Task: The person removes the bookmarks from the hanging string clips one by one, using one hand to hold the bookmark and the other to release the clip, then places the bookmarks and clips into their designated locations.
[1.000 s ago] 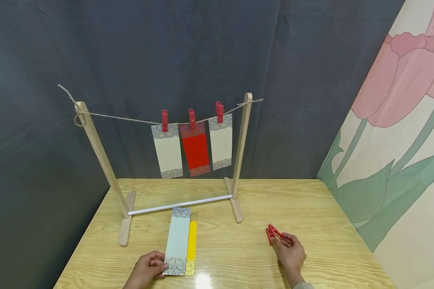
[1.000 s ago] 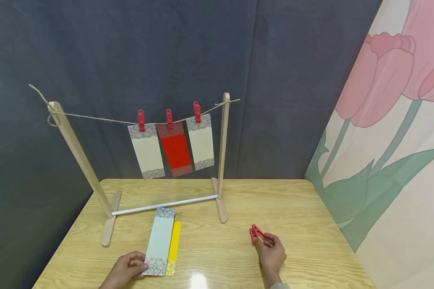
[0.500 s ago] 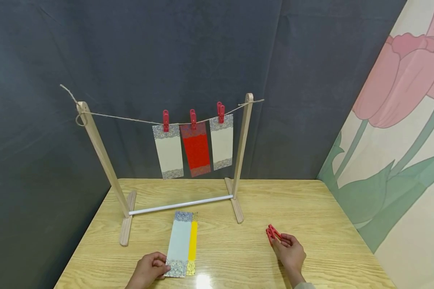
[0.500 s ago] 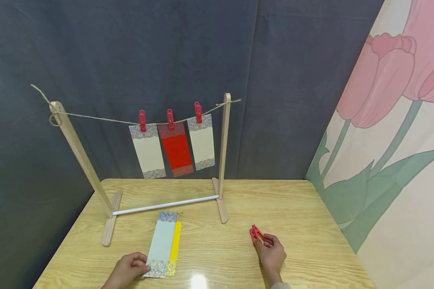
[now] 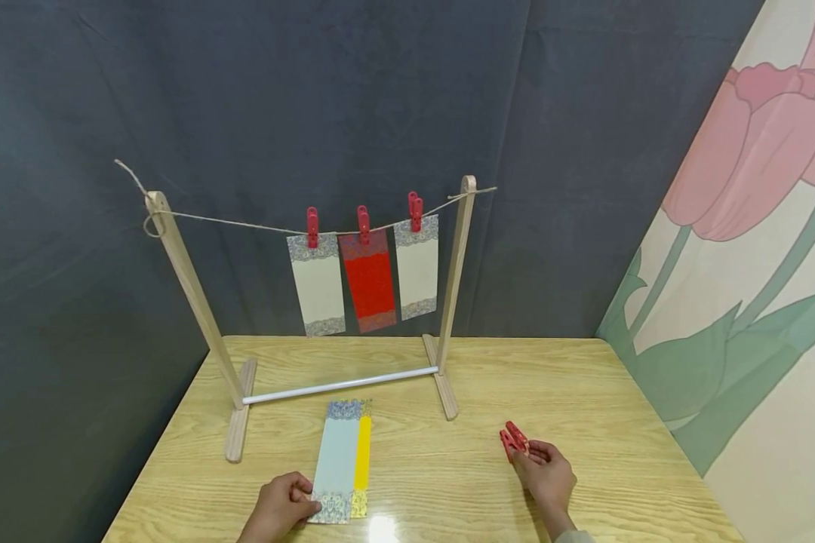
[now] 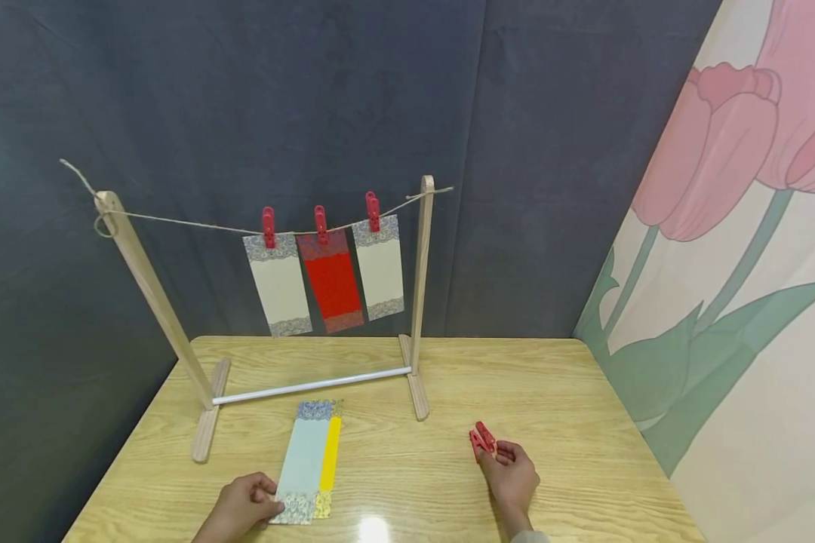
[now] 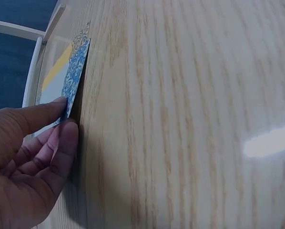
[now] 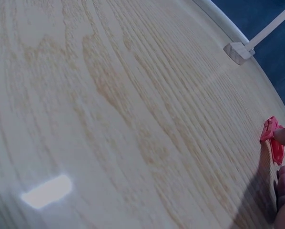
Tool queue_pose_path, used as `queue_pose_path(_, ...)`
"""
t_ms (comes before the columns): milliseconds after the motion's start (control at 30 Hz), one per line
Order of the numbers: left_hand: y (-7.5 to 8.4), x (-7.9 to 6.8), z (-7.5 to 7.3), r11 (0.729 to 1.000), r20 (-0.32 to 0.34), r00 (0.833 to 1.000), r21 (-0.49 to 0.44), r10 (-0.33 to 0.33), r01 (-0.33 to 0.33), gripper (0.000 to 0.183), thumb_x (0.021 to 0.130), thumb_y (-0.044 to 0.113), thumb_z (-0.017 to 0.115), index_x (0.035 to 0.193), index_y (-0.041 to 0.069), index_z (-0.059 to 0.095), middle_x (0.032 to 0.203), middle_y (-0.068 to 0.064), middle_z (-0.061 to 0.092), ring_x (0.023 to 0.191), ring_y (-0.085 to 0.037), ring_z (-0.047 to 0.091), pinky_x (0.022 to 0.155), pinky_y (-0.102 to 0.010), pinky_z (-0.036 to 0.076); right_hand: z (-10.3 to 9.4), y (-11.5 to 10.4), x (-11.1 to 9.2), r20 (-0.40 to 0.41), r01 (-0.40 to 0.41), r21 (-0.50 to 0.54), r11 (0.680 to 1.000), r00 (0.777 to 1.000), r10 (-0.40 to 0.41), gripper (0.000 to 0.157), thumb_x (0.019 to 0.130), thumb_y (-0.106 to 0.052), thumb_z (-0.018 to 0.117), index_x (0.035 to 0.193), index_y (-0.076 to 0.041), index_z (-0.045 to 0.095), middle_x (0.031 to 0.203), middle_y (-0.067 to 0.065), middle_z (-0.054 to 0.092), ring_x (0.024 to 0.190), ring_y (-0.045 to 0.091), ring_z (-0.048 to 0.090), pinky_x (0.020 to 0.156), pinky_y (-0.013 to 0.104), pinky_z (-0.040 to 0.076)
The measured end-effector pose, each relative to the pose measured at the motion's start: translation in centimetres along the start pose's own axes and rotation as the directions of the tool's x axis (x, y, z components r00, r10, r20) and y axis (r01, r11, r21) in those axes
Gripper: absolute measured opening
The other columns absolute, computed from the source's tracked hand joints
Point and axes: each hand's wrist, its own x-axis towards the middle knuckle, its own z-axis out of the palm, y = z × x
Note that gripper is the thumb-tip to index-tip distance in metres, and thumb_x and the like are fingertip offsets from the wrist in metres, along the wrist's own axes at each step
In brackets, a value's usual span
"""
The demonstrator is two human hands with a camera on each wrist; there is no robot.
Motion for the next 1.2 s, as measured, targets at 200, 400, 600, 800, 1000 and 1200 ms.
queue_pose_path(200, 0.21, -0.01, 0.11, 0.998, -0.033, 0.999, 0.061, 0.006, -0.004, 0.022, 0.078, 0.006, 0.079, 0.085, -0.001, 0.060, 0.062, 0.001, 0.056, 0.052, -0.015, 0.057, 0.046, -0.025, 0.046, 0.04, 0.06, -0.03, -0.006, 0.000, 0.010, 1.000, 1.000, 0.000, 0.033, 0.075, -0.008, 0.081, 0.100, 0.008, 0.067, 0.087, 0.015, 0.068, 0.068, 0.010, 0.060, 0.052, 0.015, 0.045)
queue_pose_path(400, 0.28, -0.12, 0.15, 0.998, -0.033, 0.999, 0.064, -0.007, 0.009, 0.021, 0.078, 0.006, 0.080, 0.085, -0.001, 0.061, 0.061, 0.002, 0.054, 0.052, -0.014, 0.055, 0.046, -0.025, 0.045, -0.11, 0.04, -0.13, -0.002, -0.008, 0.024, 1.000, 1.000, 0.008, 0.035, 0.076, -0.010, 0.082, 0.101, 0.008, 0.067, 0.089, 0.017, 0.068, 0.069, 0.010, 0.060, 0.053, 0.015, 0.046)
queue_pose_path(600, 0.17, -0.15, 0.03, 0.999, -0.020, 1.000, 0.040, -0.005, 0.006, 0.021, 0.078, 0.005, 0.079, 0.085, -0.001, 0.061, 0.061, 0.001, 0.055, 0.052, -0.014, 0.056, 0.046, -0.025, 0.047, -0.15, 0.03, -0.13, -0.011, -0.007, 0.022, 1.000, 1.000, 0.007, 0.036, 0.077, -0.012, 0.082, 0.103, 0.008, 0.066, 0.092, 0.019, 0.068, 0.070, 0.011, 0.061, 0.054, 0.015, 0.046)
queue_pose_path(800, -0.27, -0.12, -0.26, 1.000, 0.002, 1.000, 0.002, -0.015, 0.015, 0.019, 0.079, 0.004, 0.078, 0.086, -0.001, 0.061, 0.062, 0.000, 0.056, 0.054, -0.014, 0.057, 0.048, -0.024, 0.049, -0.24, -0.06, -0.16, -0.032, 0.008, 0.020, 1.000, 0.999, -0.007, 0.036, 0.076, -0.012, 0.082, 0.102, 0.008, 0.067, 0.092, 0.020, 0.068, 0.070, 0.012, 0.062, 0.054, 0.013, 0.045)
queue_pose_path(1000, -0.24, -0.12, -0.42, 1.000, 0.013, 1.000, -0.016, 0.006, -0.006, 0.020, 0.079, 0.006, 0.078, 0.085, 0.000, 0.060, 0.064, 0.001, 0.057, 0.054, -0.012, 0.056, 0.048, -0.024, 0.049, -0.37, -0.08, -0.14, -0.031, 0.008, 0.035, 0.999, 1.000, -0.007, 0.036, 0.077, -0.011, 0.082, 0.103, 0.008, 0.066, 0.093, 0.021, 0.068, 0.071, 0.011, 0.062, 0.056, 0.013, 0.046)
queue_pose_path(1200, -0.14, 0.05, -0.76, 0.999, -0.030, 0.999, 0.027, 0.022, -0.021, 0.020, 0.079, 0.008, 0.078, 0.086, 0.001, 0.061, 0.066, 0.000, 0.057, 0.055, -0.015, 0.057, 0.048, -0.025, 0.049, -0.50, -0.46, -0.15, -0.030, 0.014, 0.057, 0.998, 0.999, -0.013, 0.035, 0.078, -0.009, 0.081, 0.104, 0.009, 0.065, 0.094, 0.021, 0.068, 0.071, 0.009, 0.060, 0.055, 0.012, 0.047)
